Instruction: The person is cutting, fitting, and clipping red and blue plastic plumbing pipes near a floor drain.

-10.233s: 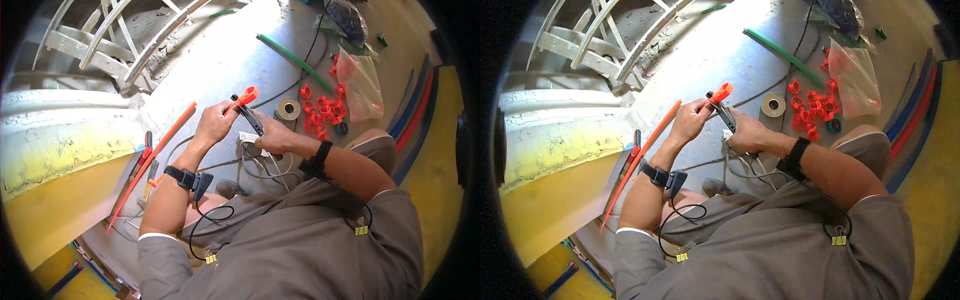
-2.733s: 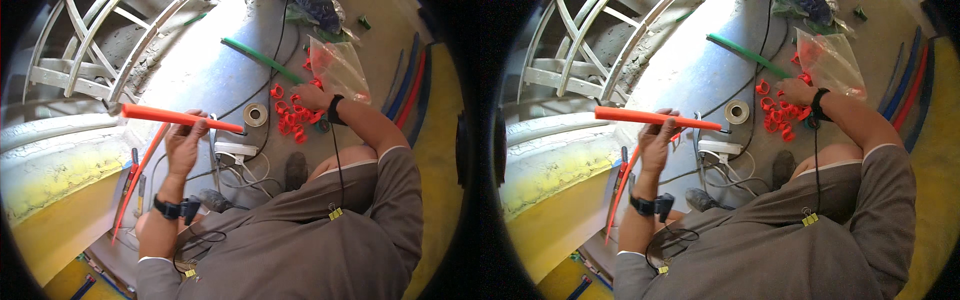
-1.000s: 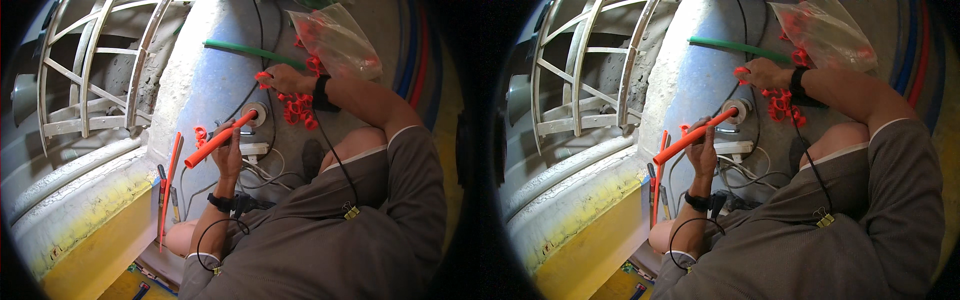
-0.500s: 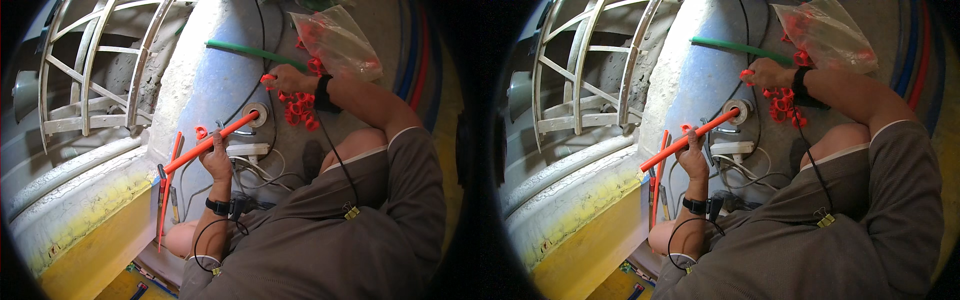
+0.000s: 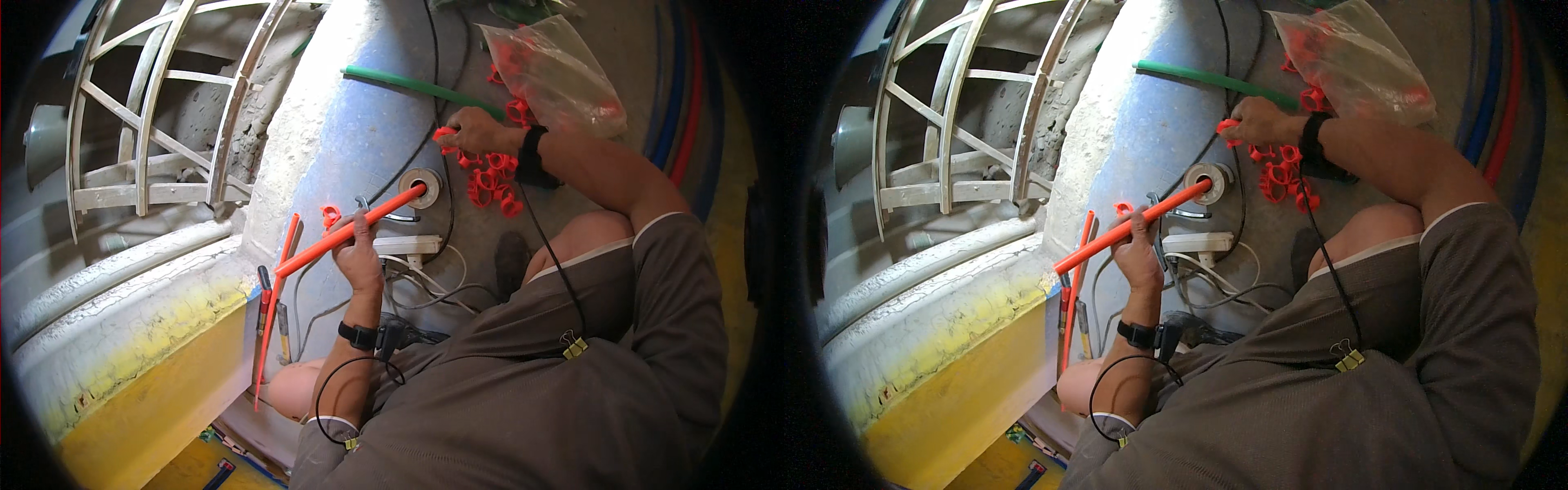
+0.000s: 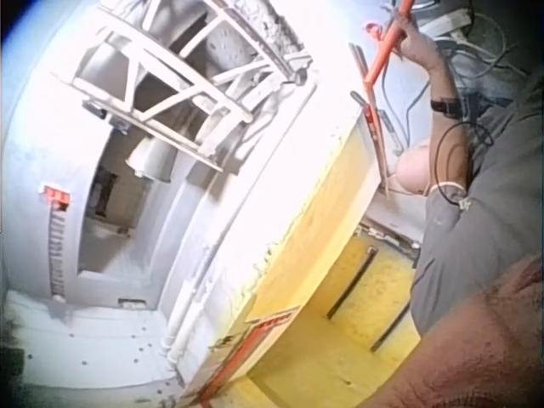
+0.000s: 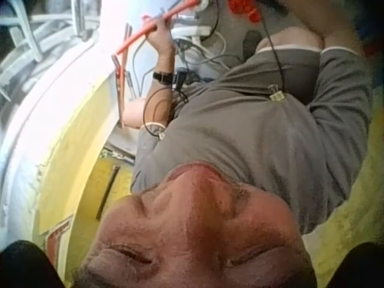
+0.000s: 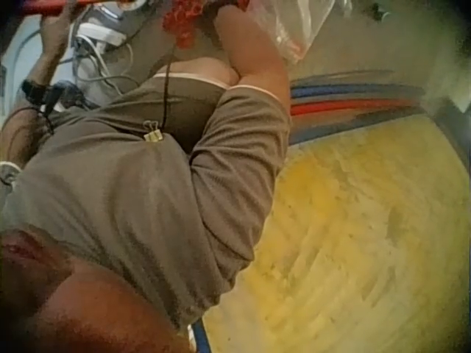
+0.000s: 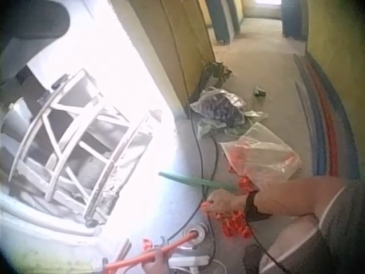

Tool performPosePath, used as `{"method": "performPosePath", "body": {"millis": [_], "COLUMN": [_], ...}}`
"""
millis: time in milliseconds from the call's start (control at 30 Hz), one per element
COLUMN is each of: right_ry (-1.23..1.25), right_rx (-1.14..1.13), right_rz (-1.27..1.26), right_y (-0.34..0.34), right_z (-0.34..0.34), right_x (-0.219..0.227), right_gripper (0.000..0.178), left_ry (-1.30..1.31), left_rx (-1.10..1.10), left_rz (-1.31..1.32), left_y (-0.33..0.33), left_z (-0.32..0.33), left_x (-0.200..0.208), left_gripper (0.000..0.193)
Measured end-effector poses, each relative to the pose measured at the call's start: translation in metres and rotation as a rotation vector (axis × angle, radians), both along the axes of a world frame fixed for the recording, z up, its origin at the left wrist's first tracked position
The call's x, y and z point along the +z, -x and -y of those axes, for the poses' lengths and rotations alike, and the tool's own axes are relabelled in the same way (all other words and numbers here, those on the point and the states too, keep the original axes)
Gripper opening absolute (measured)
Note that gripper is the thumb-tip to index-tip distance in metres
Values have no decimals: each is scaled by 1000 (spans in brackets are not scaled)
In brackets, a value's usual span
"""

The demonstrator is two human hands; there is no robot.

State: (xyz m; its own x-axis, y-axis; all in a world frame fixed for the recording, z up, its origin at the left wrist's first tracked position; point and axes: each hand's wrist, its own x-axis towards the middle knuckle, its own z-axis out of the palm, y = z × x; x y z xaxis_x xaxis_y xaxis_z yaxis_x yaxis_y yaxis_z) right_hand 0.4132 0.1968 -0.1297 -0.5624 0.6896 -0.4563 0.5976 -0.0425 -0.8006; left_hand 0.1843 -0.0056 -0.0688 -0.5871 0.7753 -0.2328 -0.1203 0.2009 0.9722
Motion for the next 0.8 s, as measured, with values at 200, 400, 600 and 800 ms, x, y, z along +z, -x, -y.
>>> {"method": "performPosePath", "body": {"millis": [200,400,600,800], "right_ry": [49,-65,7,68], "right_rx": [-42,-26,-9,-38], "right_rz": [-37,-102,-59,-64], "right_y": [2,-1,5,1], "right_z": [-1,0,-1,1], "right_x": [4,-19,-9,-7], "right_gripper": [34,32,32,33], "left_ry": [-55,23,130,163], "left_rx": [-161,56,95,135], "left_rz": [136,325,120,315], "left_y": [1,15,12,8], "left_z": [10,11,5,-1], "left_x": [-3,-3,-9,0], "left_gripper": [27,21,26,38]}}
